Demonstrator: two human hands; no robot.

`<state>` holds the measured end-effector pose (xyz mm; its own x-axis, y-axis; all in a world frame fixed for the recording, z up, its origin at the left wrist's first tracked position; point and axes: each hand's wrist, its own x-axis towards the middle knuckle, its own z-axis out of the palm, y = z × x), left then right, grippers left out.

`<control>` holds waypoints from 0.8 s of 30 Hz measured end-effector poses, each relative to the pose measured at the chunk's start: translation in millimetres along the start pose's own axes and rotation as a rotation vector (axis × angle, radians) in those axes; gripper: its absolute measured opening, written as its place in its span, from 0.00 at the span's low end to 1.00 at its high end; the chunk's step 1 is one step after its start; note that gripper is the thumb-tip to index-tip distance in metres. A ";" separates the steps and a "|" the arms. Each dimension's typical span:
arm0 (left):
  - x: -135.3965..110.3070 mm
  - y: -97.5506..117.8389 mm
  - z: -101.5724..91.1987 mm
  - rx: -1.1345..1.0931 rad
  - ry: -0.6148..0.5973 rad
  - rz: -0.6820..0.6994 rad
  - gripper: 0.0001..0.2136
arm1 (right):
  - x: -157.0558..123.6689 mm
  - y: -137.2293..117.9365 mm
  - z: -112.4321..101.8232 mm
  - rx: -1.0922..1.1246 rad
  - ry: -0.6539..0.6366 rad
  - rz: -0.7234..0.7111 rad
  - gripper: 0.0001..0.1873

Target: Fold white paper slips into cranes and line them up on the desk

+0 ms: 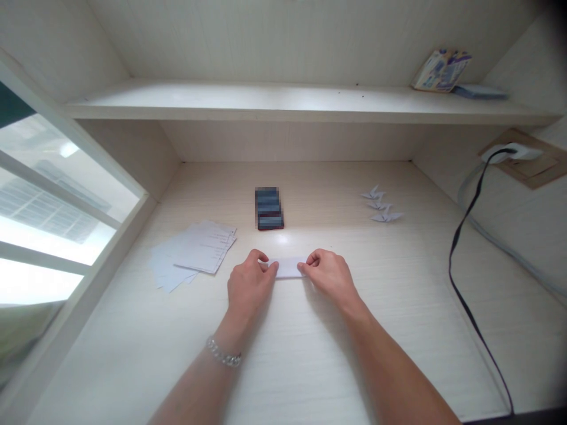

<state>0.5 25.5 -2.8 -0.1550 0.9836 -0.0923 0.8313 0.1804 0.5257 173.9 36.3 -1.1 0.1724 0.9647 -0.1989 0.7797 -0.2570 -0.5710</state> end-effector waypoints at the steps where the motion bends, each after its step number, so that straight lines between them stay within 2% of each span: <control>1: 0.4 -0.3 0.2 0.002 0.002 -0.001 0.10 | -0.1 0.3 -0.1 -0.001 -0.001 -0.002 0.08; 13: 1.4 -2.2 -0.2 0.005 -0.005 0.020 0.11 | 0.7 0.6 0.4 -0.026 -0.003 -0.013 0.09; 19: -2.6 2.2 -1.4 0.122 0.000 -0.040 0.12 | 0.9 0.2 1.0 -0.064 0.003 -0.028 0.09; 24: -6.4 4.3 1.0 0.167 0.063 0.146 0.10 | -2.0 -2.0 1.3 -0.147 0.009 -0.028 0.08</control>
<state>5.6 19.9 -0.8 -0.0548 0.9980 0.0302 0.9233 0.0391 0.3822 171.2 34.8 -0.5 0.1540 0.9721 -0.1768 0.8639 -0.2193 -0.4534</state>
